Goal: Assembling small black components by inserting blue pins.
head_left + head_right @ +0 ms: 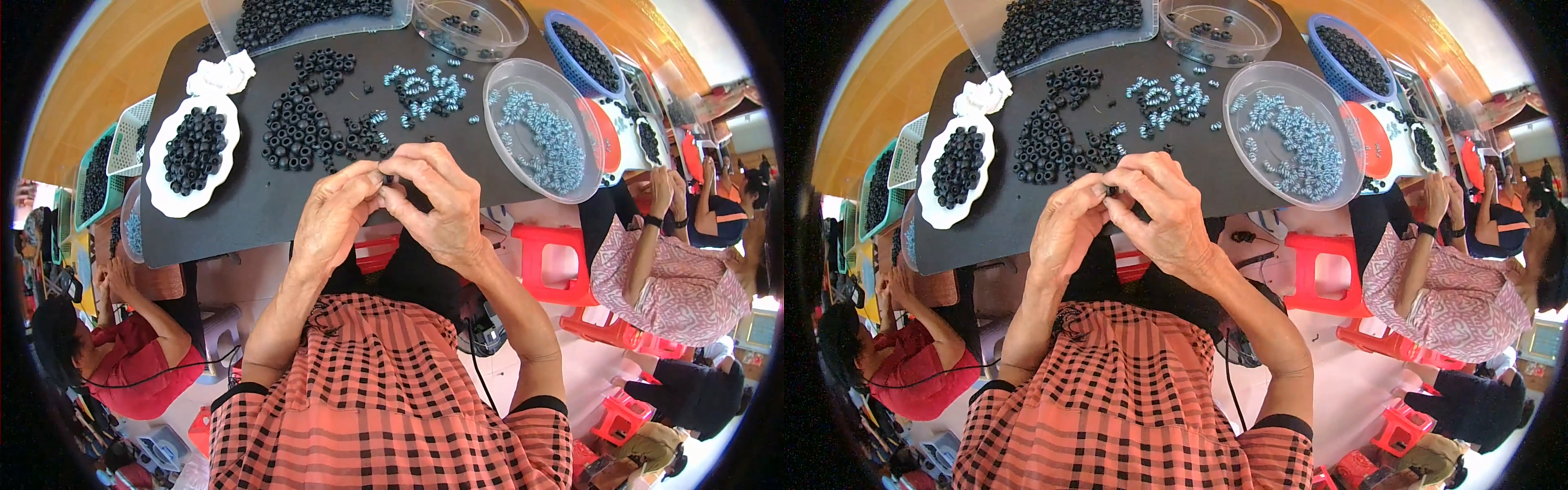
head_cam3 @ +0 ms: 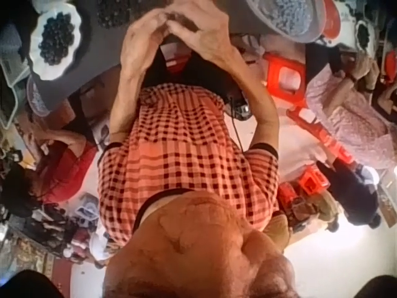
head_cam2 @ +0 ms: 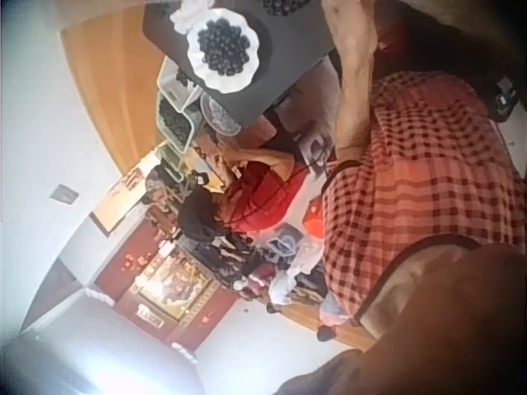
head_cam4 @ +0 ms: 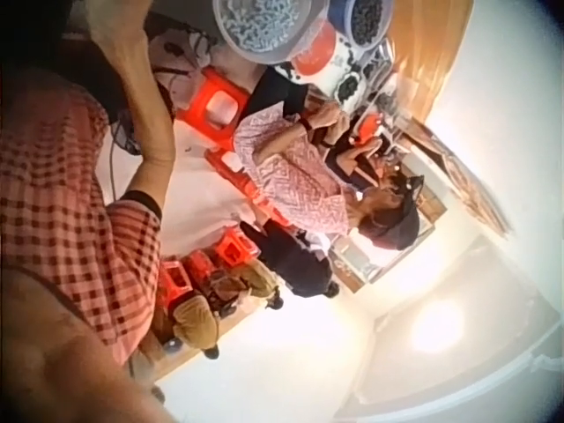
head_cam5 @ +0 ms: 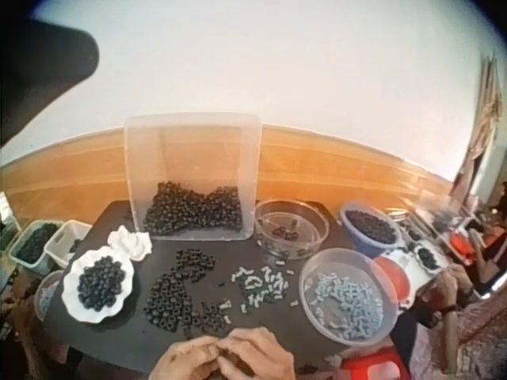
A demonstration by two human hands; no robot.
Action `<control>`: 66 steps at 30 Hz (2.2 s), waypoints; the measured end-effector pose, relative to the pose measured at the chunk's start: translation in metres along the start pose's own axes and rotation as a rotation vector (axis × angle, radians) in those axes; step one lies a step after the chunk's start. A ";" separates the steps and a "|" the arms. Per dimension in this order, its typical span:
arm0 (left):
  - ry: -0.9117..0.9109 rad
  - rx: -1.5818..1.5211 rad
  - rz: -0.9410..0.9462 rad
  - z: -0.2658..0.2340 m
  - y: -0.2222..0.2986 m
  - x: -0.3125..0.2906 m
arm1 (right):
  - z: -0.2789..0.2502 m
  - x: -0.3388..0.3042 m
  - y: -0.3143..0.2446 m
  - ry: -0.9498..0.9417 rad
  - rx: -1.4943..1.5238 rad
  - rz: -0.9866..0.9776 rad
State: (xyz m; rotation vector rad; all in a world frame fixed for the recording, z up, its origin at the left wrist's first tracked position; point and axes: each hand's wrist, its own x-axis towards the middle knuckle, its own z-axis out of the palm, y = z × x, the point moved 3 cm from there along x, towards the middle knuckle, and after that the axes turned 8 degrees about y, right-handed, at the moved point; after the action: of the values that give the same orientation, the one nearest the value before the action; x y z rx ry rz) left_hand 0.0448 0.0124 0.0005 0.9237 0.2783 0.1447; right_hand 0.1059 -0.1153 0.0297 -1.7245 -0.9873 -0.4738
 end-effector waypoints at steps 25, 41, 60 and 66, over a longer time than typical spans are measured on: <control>-0.022 0.087 0.012 -0.020 -0.009 0.012 | 0.022 0.040 0.049 -0.303 -0.183 0.029; -0.049 -0.016 0.016 -0.015 -0.007 0.013 | 0.026 0.046 0.064 -0.222 -0.333 -0.015; -0.039 0.196 0.062 -0.017 -0.009 0.013 | 0.029 0.064 0.071 -0.309 -0.303 -0.010; -0.027 0.183 0.051 -0.016 -0.010 0.012 | 0.024 0.069 0.075 -0.234 -0.318 -0.017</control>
State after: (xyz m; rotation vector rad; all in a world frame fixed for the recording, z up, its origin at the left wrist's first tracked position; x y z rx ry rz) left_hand 0.0512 0.0220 -0.0185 1.1141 0.2459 0.1554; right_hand 0.2026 -0.0755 0.0262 -2.0940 -1.1399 -0.4656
